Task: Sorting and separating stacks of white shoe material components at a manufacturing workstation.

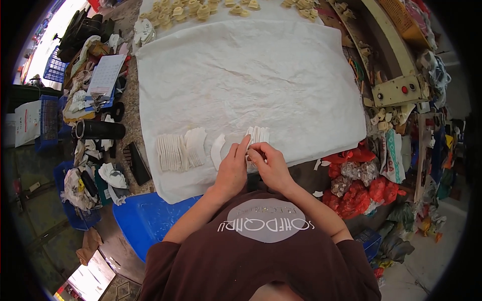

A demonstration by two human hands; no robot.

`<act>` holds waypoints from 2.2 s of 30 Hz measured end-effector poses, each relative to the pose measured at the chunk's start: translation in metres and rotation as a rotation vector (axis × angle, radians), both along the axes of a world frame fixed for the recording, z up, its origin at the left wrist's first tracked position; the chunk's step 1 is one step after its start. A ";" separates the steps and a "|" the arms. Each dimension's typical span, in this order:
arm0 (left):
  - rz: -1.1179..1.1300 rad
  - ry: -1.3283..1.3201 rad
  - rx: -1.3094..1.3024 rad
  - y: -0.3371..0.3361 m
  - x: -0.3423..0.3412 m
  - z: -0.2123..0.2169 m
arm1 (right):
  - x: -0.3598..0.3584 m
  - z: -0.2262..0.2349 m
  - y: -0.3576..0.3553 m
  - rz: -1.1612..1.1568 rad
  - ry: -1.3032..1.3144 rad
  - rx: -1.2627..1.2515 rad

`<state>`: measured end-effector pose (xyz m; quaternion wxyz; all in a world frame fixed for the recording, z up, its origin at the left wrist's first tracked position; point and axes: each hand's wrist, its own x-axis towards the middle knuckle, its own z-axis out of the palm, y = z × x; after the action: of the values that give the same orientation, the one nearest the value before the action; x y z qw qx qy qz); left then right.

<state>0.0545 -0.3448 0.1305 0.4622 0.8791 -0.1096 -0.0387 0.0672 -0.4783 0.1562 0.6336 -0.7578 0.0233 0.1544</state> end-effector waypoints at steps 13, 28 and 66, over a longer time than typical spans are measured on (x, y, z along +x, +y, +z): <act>-0.100 0.049 -0.148 -0.007 0.001 0.008 | 0.005 -0.017 -0.027 0.009 0.321 0.350; 0.497 0.829 -1.186 0.007 0.022 -0.012 | -0.018 0.020 -0.016 0.489 -0.414 -0.241; 0.192 1.019 -1.346 -0.030 0.029 -0.008 | -0.051 -0.050 -0.108 0.037 -0.011 -0.276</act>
<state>0.0831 -0.3750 0.1225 0.8809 0.2973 0.1874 -0.3170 0.0159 -0.5866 0.1059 0.5203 -0.8390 0.0268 0.1573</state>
